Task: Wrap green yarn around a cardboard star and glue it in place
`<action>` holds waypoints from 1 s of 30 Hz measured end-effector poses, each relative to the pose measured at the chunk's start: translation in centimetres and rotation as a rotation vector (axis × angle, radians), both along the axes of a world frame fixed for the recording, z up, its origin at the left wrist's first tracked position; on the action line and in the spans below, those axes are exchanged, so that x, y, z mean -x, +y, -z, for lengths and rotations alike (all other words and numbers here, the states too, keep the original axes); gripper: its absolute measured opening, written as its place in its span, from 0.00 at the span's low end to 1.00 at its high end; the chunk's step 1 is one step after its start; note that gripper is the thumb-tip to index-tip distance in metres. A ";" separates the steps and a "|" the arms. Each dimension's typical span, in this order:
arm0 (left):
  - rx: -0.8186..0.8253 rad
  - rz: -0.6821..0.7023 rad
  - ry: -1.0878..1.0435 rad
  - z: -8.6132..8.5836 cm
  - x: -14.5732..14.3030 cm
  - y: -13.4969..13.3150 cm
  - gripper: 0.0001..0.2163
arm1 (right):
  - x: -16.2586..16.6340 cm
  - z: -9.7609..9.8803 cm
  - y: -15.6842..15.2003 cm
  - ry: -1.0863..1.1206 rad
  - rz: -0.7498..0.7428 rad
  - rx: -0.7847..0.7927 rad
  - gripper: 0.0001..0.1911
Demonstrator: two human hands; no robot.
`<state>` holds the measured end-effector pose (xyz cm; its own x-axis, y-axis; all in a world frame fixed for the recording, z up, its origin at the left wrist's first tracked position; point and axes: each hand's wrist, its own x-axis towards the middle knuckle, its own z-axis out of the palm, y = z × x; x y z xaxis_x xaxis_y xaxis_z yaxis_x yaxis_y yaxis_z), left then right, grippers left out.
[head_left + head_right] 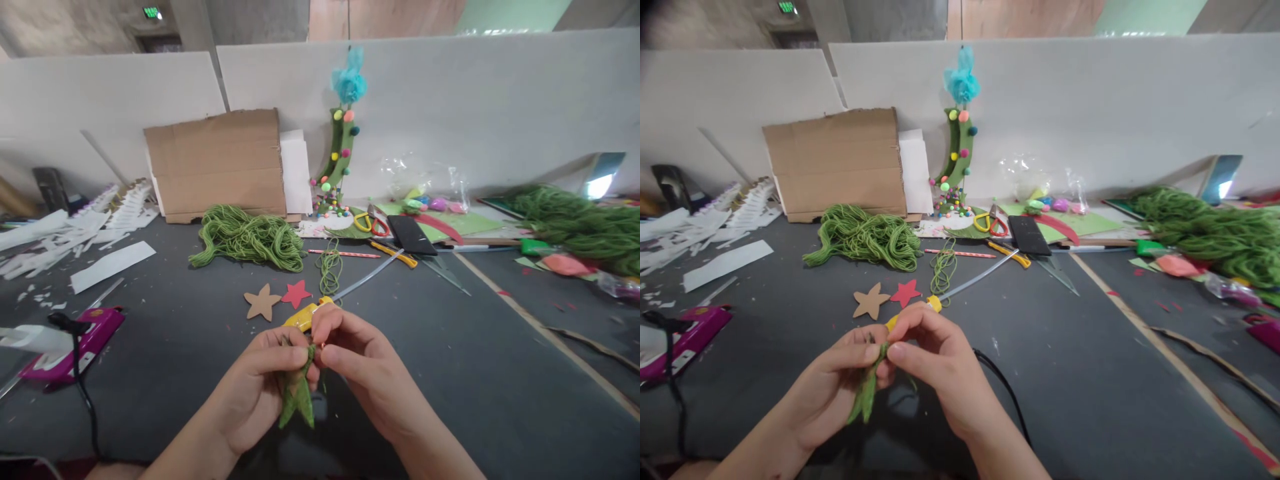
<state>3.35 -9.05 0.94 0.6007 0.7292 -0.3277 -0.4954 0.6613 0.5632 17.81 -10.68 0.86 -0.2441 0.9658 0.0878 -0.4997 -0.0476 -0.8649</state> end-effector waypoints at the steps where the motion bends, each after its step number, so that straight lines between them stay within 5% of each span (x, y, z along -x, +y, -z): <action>1: 0.009 -0.005 0.007 0.0 0.0 0.1 0.02 | -0.1 0.0 0.0 -0.025 -0.010 -0.013 0.03; 7: 0.049 0.058 0.026 0.2 0.1 0.2 0.03 | -1.5 -0.1 0.5 -0.263 -0.047 -0.119 0.05; 17: 0.077 0.153 -0.012 -0.1 -0.1 -0.1 0.01 | -1.9 -0.6 0.4 -0.350 -0.067 -0.137 0.03; 30: 0.056 0.119 -0.049 -0.4 0.0 0.0 0.02 | -1.2 0.3 0.6 -0.099 -0.076 -0.118 0.06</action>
